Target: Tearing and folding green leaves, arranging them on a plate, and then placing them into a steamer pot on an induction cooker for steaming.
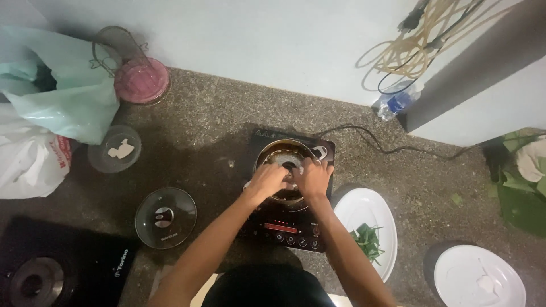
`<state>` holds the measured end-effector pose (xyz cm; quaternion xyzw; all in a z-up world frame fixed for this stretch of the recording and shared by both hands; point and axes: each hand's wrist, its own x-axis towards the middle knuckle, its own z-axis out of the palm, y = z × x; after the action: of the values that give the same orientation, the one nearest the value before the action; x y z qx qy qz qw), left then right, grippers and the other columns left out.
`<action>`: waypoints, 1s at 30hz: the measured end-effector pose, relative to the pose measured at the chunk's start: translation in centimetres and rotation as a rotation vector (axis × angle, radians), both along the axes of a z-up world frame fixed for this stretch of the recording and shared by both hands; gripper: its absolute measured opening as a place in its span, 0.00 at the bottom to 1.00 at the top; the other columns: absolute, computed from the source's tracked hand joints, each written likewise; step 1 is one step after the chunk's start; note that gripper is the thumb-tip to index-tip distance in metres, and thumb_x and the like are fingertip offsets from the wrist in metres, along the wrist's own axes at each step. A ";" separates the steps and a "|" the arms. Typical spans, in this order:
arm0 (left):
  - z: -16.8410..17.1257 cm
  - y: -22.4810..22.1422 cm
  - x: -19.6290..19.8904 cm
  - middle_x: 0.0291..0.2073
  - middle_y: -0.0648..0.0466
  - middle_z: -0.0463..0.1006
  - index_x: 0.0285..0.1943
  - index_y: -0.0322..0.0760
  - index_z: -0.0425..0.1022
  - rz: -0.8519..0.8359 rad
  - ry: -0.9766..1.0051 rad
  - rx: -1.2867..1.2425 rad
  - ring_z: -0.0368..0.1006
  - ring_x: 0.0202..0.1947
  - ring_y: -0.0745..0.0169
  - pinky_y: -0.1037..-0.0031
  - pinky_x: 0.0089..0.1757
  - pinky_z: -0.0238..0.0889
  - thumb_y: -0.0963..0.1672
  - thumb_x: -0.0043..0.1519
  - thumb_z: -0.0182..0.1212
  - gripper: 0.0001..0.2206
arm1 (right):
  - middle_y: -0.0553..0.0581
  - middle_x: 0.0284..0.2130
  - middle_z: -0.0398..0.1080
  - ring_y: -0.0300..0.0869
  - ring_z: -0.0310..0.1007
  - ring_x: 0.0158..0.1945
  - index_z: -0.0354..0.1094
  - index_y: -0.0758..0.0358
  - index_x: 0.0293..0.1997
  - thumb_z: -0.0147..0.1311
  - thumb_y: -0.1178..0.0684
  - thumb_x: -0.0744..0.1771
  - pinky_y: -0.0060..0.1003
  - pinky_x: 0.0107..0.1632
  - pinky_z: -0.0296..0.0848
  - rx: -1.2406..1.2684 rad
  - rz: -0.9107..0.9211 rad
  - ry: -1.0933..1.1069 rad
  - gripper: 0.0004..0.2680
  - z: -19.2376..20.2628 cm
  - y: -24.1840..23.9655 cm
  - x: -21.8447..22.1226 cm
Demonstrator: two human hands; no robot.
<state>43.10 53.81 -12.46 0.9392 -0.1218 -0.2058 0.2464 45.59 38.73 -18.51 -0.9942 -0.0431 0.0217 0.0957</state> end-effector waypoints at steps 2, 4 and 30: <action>0.4 0.4 0.0 0.28 0.37 0.78 0.31 0.30 0.77 -0.043 -0.057 0.017 0.75 0.35 0.38 0.57 0.38 0.66 0.46 0.55 0.57 0.12 | 0.55 0.33 0.68 0.49 0.66 0.42 0.68 0.50 0.37 0.52 0.48 0.60 0.42 0.43 0.60 0.009 0.224 -0.069 0.07 -1.3 -0.7 0.2; -0.2 1.0 0.2 0.29 0.39 0.78 0.36 0.33 0.78 -0.084 -0.086 0.050 0.76 0.35 0.41 0.59 0.38 0.67 0.47 0.56 0.54 0.13 | 0.55 0.34 0.66 0.49 0.63 0.41 0.67 0.51 0.34 0.49 0.48 0.59 0.41 0.44 0.58 -0.018 0.344 -0.108 0.06 0.1 -1.0 -0.2; -2.9 6.5 -1.1 0.25 0.52 0.78 0.30 0.45 0.78 -0.090 -0.188 0.189 0.75 0.25 0.58 0.72 0.30 0.67 0.57 0.59 0.47 0.20 | 0.48 0.33 0.60 0.44 0.57 0.43 0.72 0.34 0.32 0.45 0.51 0.62 0.37 0.46 0.54 -0.211 0.449 -0.125 0.09 3.6 -6.3 0.0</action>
<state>42.02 60.32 -15.33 0.9670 -0.1663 -0.1382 0.1349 45.56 32.44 -14.89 -0.9637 -0.2659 -0.0145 -0.0184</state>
